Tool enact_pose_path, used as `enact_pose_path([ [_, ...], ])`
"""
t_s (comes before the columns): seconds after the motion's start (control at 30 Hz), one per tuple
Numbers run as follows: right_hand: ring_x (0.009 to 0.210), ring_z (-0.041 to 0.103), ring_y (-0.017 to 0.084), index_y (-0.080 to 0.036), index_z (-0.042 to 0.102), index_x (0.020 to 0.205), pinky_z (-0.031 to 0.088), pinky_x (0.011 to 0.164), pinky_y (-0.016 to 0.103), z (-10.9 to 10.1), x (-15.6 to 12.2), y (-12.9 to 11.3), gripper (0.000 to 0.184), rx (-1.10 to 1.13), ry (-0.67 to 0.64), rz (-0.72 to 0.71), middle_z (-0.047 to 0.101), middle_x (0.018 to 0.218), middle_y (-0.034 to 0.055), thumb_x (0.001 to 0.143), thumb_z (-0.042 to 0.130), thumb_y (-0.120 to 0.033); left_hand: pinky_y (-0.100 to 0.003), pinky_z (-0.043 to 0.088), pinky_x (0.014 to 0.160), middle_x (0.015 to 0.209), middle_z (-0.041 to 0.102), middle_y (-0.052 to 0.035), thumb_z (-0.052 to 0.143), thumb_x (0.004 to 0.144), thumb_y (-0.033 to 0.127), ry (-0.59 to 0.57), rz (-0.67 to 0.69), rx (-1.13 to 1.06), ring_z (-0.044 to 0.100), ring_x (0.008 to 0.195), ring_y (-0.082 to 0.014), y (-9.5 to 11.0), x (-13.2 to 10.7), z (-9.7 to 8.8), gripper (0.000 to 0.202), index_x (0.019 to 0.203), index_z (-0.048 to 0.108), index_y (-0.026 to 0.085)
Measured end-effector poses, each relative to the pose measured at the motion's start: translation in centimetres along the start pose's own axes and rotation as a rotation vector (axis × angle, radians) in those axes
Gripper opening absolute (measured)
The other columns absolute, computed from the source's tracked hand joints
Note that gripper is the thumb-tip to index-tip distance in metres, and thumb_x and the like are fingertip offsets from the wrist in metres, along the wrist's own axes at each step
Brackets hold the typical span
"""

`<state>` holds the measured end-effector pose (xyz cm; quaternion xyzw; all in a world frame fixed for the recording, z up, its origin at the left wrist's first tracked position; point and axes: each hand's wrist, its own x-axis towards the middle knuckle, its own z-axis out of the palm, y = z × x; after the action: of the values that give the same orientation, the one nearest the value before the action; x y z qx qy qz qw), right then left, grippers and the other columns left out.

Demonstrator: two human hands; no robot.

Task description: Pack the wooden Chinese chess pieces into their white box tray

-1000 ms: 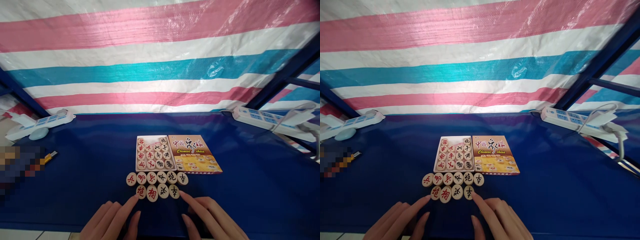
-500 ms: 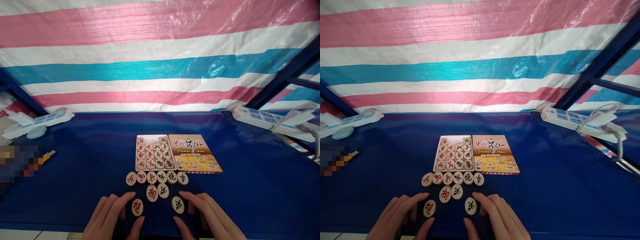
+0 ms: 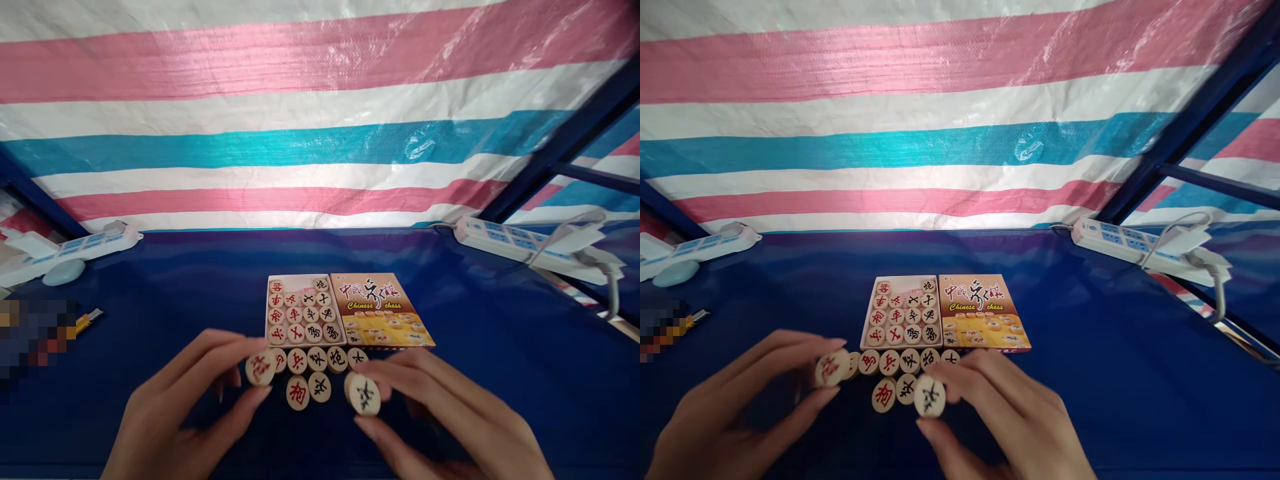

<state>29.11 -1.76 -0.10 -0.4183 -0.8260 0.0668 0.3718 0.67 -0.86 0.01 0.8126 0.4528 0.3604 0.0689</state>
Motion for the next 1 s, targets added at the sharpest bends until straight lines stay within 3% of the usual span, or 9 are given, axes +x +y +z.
enact_pose_path([
  [0.1, 0.095, 0.067, 0.015, -0.027, 0.061, 0.121, 0.055, 0.081, 0.025, -0.6, 4.0, 1.5, 0.031, 0.031, -0.079, -0.088, 0.069, 0.106, 0.003, 0.091, 0.065, -0.024, -0.015, 0.051, 0.063, 0.102, 0.066, 0.0008, 0.063, 0.092, 0.017, -0.034, 0.085, -0.12, 0.06, 0.07, -0.0052, -1.1, 4.7, 0.5, 0.028, 0.119, 0.064, 0.027],
  [0.17, 0.091, 0.066, 0.015, -0.026, 0.06, 0.124, 0.054, 0.08, 0.027, -0.2, 6.3, 3.0, 0.031, 0.022, -0.105, -0.1, 0.068, 0.109, 0.0039, 0.093, 0.063, -0.026, -0.017, 0.051, 0.064, 0.105, 0.066, 0.0001, 0.064, 0.093, 0.018, -0.067, 0.156, -0.156, 0.059, 0.071, -0.006, -1.9, 7.0, 1.6, 0.029, 0.121, 0.064, 0.027],
  [0.23, 0.076, 0.063, 0.012, -0.026, 0.061, 0.124, 0.051, 0.066, 0.025, 0.6, 8.0, 4.4, 0.029, 0.009, -0.152, -0.089, 0.068, 0.107, 0.0037, 0.095, 0.06, -0.03, -0.019, 0.052, 0.067, 0.107, 0.066, -0.001, 0.063, 0.094, 0.02, -0.068, 0.174, -0.155, 0.06, 0.077, -0.0077, -2.7, 8.2, 3.0, 0.028, 0.121, 0.064, 0.026],
  [0.4, 0.065, 0.056, 0.01, -0.023, 0.062, 0.122, 0.047, 0.063, 0.025, 2.5, 8.4, 6.2, 0.029, 0.015, -0.114, -0.15, 0.067, 0.096, 0.0017, 0.094, 0.062, -0.032, -0.02, 0.054, 0.071, 0.102, 0.068, -0.0013, 0.066, 0.092, 0.02, 0.02, 0.205, -0.141, 0.063, 0.082, -0.0096, -4.2, 7.6, 4.8, 0.027, 0.119, 0.065, 0.024],
  [0.53, 0.082, 0.063, 0.014, -0.021, 0.061, 0.123, 0.05, 0.071, 0.028, 3.1, 7.1, 5.9, 0.031, -0.015, -0.117, -0.237, 0.069, 0.098, 0.0038, 0.094, 0.063, -0.03, -0.02, 0.055, 0.073, 0.101, 0.07, -0.0015, 0.07, 0.089, 0.019, 0.037, 0.257, -0.087, 0.066, 0.086, -0.0112, -4.6, 6.6, 4.8, 0.029, 0.118, 0.066, 0.024],
  [0.7, 0.086, 0.066, 0.015, -0.021, 0.06, 0.123, 0.052, 0.075, 0.029, 3.4, 6.3, 5.1, 0.032, -0.043, -0.103, -0.249, 0.07, 0.095, 0.0024, 0.093, 0.064, -0.03, -0.022, 0.057, 0.079, 0.099, 0.073, -0.0018, 0.074, 0.087, 0.023, 0.054, 0.307, -0.064, 0.068, 0.085, -0.0119, -4.1, 6.5, 4.4, 0.026, 0.112, 0.068, 0.022],
  [1.0, 0.091, 0.067, 0.015, -0.019, 0.06, 0.125, 0.054, 0.077, 0.029, 3.3, 6.0, 5.0, 0.035, -0.055, -0.065, -0.291, 0.07, 0.102, 0.0043, 0.091, 0.065, -0.025, -0.021, 0.053, 0.069, 0.087, 0.073, 0.0009, 0.073, 0.088, 0.025, 0.067, 0.258, -0.048, 0.065, 0.072, -0.0093, -3.9, 6.1, 4.8, 0.028, 0.115, 0.068, 0.022],
])
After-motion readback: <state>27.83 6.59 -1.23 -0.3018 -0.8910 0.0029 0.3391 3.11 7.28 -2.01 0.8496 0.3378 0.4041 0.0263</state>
